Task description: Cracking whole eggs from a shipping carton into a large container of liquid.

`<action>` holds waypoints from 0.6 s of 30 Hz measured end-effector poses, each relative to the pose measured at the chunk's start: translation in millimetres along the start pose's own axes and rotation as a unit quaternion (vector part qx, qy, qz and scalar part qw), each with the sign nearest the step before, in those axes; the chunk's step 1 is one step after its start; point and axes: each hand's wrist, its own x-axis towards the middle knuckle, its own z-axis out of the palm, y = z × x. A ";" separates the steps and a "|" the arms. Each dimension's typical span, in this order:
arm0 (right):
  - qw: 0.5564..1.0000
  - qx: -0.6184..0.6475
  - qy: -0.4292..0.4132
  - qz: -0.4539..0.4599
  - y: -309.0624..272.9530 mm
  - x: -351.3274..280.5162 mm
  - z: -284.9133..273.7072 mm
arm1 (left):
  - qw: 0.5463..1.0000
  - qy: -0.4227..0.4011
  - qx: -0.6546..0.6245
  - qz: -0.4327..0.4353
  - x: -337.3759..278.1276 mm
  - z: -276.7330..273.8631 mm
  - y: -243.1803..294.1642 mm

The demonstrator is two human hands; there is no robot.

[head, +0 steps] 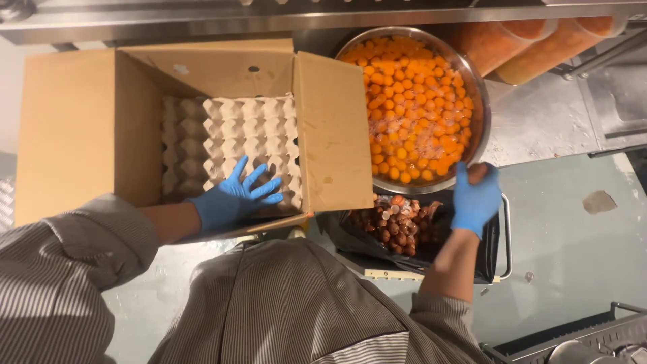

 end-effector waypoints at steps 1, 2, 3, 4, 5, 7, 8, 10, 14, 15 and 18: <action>1.000 -0.012 -0.006 0.016 17.0 -7.8 -0.3 | 0.996 -0.078 0.018 0.031 0.2 -13.2 -0.9; 0.999 -0.022 -0.008 0.032 31.8 -12.3 1.4 | 0.985 -0.156 0.039 0.061 2.0 -26.5 -6.9; 0.999 -0.020 -0.010 0.029 47.8 -19.2 10.8 | 0.985 -0.158 0.038 0.057 -2.1 -31.0 -8.4; 0.999 -0.028 -0.024 0.028 66.1 -26.1 17.4 | 0.992 -0.115 0.033 0.045 -2.0 -34.8 -11.8; 0.998 -0.037 -0.038 0.027 84.5 -32.7 24.6 | 0.997 -0.071 0.028 0.033 -1.4 -38.0 -15.5; 0.995 -0.077 -0.064 0.005 107.8 -46.5 25.1 | 0.998 -0.037 -0.052 -0.011 -6.4 -74.7 -26.6; 0.989 -0.110 -0.097 -0.024 117.3 -55.2 26.8 | 0.989 -0.011 -0.132 -0.064 -14.5 -93.5 -29.6; 0.983 -0.136 -0.119 -0.042 131.9 -66.7 26.5 | 0.990 0.014 -0.120 -0.075 -21.2 -116.3 -42.6; 0.982 -0.129 -0.120 -0.062 122.1 -71.9 23.4 | 0.966 0.072 -0.166 -0.183 -34.7 -141.2 -58.3; 0.982 -0.127 -0.121 -0.063 95.1 -68.2 13.5 | 0.967 0.070 -0.165 -0.184 -37.3 -141.6 -56.7; 0.991 -0.068 -0.088 -0.072 -8.1 -62.0 -10.1 | 0.955 0.131 -0.097 -0.247 -45.4 -145.4 -54.5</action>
